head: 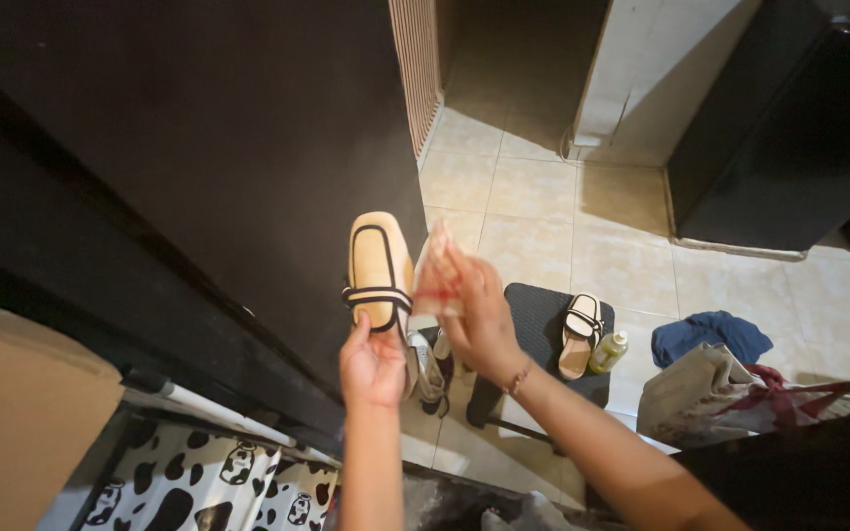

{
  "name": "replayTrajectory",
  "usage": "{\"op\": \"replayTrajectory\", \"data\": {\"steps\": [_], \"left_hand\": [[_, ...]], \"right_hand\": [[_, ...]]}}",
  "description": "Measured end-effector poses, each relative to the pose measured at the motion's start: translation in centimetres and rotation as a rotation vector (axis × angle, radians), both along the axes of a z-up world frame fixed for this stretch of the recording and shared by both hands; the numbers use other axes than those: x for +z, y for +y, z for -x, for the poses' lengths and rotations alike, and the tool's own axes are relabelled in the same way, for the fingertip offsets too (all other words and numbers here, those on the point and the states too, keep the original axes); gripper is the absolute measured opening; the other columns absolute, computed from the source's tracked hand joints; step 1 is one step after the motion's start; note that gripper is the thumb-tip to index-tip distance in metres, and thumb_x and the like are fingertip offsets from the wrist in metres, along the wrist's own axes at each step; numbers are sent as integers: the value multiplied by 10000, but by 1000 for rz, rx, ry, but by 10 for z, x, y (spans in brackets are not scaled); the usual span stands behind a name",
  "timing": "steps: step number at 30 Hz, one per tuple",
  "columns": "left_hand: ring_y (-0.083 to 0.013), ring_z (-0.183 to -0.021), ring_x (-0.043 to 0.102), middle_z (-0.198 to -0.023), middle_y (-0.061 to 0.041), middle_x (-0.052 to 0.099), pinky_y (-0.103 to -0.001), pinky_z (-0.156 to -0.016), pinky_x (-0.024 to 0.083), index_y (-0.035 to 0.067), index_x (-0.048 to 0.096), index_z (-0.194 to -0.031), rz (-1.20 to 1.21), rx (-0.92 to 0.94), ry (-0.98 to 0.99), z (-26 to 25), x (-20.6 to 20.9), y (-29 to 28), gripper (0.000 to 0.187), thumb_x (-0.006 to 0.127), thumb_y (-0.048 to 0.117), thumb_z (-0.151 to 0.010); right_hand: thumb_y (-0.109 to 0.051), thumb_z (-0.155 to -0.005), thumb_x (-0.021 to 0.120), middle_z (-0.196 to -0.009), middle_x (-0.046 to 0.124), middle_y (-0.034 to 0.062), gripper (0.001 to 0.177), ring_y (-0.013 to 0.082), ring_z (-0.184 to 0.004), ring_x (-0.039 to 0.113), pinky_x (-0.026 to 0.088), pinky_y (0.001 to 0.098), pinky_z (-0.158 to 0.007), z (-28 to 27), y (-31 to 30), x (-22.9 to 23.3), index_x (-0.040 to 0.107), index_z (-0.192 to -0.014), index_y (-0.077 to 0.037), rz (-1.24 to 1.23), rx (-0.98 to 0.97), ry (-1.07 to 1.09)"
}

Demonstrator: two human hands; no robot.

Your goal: The person wipes the interior of a shoe rack with a cloth and a spray bottle, then cleans a pair of sandals with the same cloth. The person handles the spray bottle and cloth throughout, wiping surfaces and footwear.

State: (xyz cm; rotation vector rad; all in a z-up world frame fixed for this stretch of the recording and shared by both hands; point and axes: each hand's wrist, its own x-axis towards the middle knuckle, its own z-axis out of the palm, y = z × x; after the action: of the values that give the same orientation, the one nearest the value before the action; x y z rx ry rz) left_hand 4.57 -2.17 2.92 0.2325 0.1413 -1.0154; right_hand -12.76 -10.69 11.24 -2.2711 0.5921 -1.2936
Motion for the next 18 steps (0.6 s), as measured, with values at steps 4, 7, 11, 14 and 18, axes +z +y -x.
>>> {"op": "replayTrajectory", "data": {"steps": [4, 7, 11, 14, 18], "left_hand": [[-274, -1112, 705, -1237, -167, 705, -387, -976, 594, -16, 615, -1248, -56, -26, -12, 14, 1, -15, 256, 526, 97, -1036], [-276, -1116, 712, -1231, -179, 707, -373, -975, 605, -51, 615, -1253, -12, -4, 28, 15, 0, -13, 265, 517, 76, -1041], [-285, -1100, 715, -1221, -191, 710, -368, -952, 618, -61, 614, -1237, 4, -6, 66, 0, -1, -9, 267, 509, 79, -1036], [-279, -1086, 719, -1207, -180, 713, -371, -947, 618, -45, 619, -1228, 13, -36, 77, 2, -3, -20, 246, 518, 85, -1046], [-278, -1076, 735, -1196, -181, 727, -386, -953, 613, -40, 627, -1216, -120, -27, 55, 11, -5, -38, 281, 475, 81, -1012]], "right_hand": [[46, -744, 661, -1402, 528, 251, 750, 450, -1238, 512, 450, 498, -1078, -8, 5, 12, 464, -1461, -54, 130, 16, -4], [-20, -792, 738, -1368, 562, 215, 694, 427, -1227, 538, 458, 481, -1074, 3, 21, 1, 488, -1438, -62, 65, 118, 65], [53, -793, 662, -1339, 622, 130, 618, 380, -1270, 579, 475, 458, -1084, 11, 11, -9, 548, -1377, -115, 30, 110, 121], [64, -784, 636, -1361, 556, 213, 671, 422, -1242, 535, 460, 482, -1081, 4, 0, -10, 497, -1430, -54, 35, -27, -16], [31, -752, 662, -1356, 540, 233, 677, 430, -1205, 521, 470, 471, -1040, -4, -2, -21, 531, -1408, -69, 8, 70, 70]]}}
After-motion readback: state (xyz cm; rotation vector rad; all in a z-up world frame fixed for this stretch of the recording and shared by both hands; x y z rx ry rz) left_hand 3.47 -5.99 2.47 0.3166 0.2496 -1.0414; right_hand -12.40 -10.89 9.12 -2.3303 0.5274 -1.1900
